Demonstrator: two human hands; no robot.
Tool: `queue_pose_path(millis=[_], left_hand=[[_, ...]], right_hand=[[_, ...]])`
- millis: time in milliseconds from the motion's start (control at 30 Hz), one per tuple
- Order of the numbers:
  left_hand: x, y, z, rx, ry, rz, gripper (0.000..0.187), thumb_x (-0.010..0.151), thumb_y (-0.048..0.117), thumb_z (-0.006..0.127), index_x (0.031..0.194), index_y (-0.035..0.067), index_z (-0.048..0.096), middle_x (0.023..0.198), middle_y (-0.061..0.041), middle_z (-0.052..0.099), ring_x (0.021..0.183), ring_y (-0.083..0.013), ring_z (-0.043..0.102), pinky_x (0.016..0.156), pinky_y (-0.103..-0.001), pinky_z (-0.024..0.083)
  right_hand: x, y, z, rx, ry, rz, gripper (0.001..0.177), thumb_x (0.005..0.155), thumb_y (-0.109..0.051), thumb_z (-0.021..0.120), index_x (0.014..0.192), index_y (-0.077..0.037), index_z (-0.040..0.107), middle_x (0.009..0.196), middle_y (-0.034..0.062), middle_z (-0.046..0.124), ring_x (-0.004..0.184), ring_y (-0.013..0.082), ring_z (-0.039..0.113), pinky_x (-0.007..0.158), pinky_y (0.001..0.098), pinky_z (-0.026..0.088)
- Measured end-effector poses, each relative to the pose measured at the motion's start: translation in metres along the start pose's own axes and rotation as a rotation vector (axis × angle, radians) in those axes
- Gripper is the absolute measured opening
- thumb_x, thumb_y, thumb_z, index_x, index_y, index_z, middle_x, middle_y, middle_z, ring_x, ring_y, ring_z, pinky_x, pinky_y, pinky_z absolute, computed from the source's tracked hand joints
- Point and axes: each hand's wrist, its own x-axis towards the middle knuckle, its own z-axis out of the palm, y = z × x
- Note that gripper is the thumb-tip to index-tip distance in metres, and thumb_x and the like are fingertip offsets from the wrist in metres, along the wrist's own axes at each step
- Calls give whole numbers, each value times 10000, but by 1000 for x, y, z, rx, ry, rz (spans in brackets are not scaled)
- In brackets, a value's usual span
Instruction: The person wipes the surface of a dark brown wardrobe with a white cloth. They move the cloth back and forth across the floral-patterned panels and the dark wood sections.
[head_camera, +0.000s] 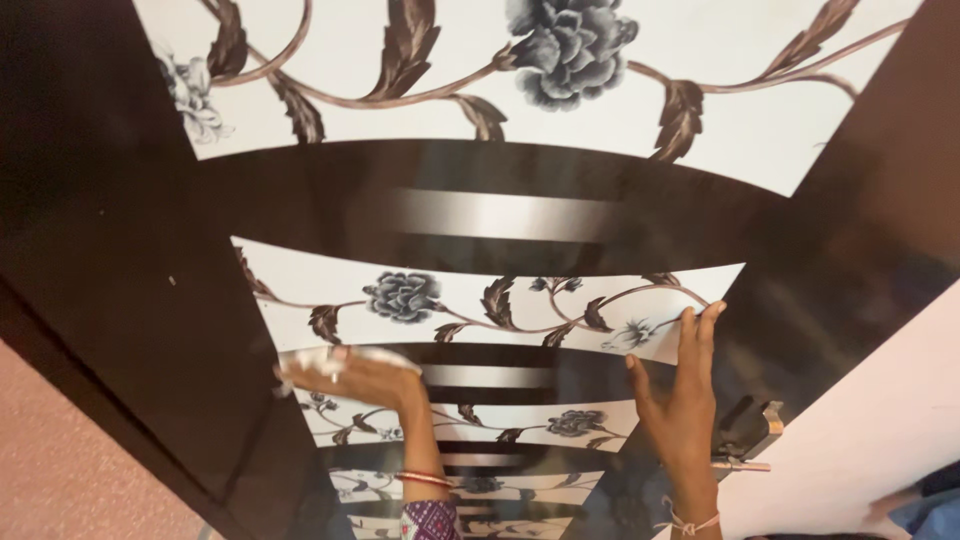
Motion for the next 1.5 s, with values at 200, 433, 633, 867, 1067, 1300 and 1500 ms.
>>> queue_pose_path(millis=[200, 433, 633, 867, 1067, 1300, 1500], left_hand=[[82, 177, 41, -192, -152, 444, 648, 1153, 486, 332, 1633, 76, 184, 1725, -175, 139, 1617, -343, 201, 1372, -520, 194], [75, 239, 42, -11, -375, 793, 630, 1173, 527, 381, 1651, 179, 164, 1719, -108, 149, 1629, -307, 118, 1339, -504, 172], [11, 122, 0, -149, -262, 385, 628, 1110, 504, 299, 1625, 145, 287, 1710, -94, 279, 1590, -263, 253, 1301, -474, 288], [-95, 73, -3, -289, -351, 281, 734, 1164, 393, 302, 1607, -73, -50, 1713, -267, -69, 1605, -456, 58, 1360, -559, 62], [-225, 50, 6, 3, -1118, 1131, 563, 1062, 333, 568, 1501, 10, 428, 1546, -194, 435, 1513, -368, 336, 1174, -580, 334], [-191, -8, -2, 167, -1191, 1555, 917, 867, 403, 672, 1666, 164, 291, 1596, -81, 382, 1434, -219, 357, 994, -526, 355], [-52, -80, -25, 235, -853, 560, 485, 868, 494, 644, 1268, 274, 479, 1345, -18, 500, 1460, -177, 273, 1218, -516, 189]], right_hand=[[3, -4, -1, 59, -26, 103, 853, 855, -233, 728, 1567, -50, 296, 1709, 210, 133, 1483, 394, 376, 917, 416, 529], [2, -2, 5, 41, 19, -14, 868, 871, -166, 746, 1594, -24, 287, 1718, 238, 130, 1527, 427, 327, 1111, 443, 436], [2, 5, 1, 59, -16, -28, 859, 887, -158, 745, 1606, -37, 291, 1720, 242, 135, 1544, 410, 322, 1152, 444, 415], [1, 5, 3, 58, 15, -43, 829, 890, -146, 722, 1594, -66, 292, 1717, 220, 135, 1546, 402, 298, 1151, 433, 400], [1, 10, -6, 86, -36, 13, 712, 969, -105, 636, 1608, -95, 322, 1733, 185, 164, 1567, 391, 278, 1184, 450, 357], [4, 12, -12, 112, -59, 39, 700, 948, -116, 632, 1587, -119, 345, 1714, 179, 194, 1546, 374, 293, 1144, 443, 376], [5, 5, -8, 116, -25, 38, 710, 933, -120, 661, 1575, -102, 358, 1712, 198, 190, 1543, 382, 293, 1122, 427, 404]])
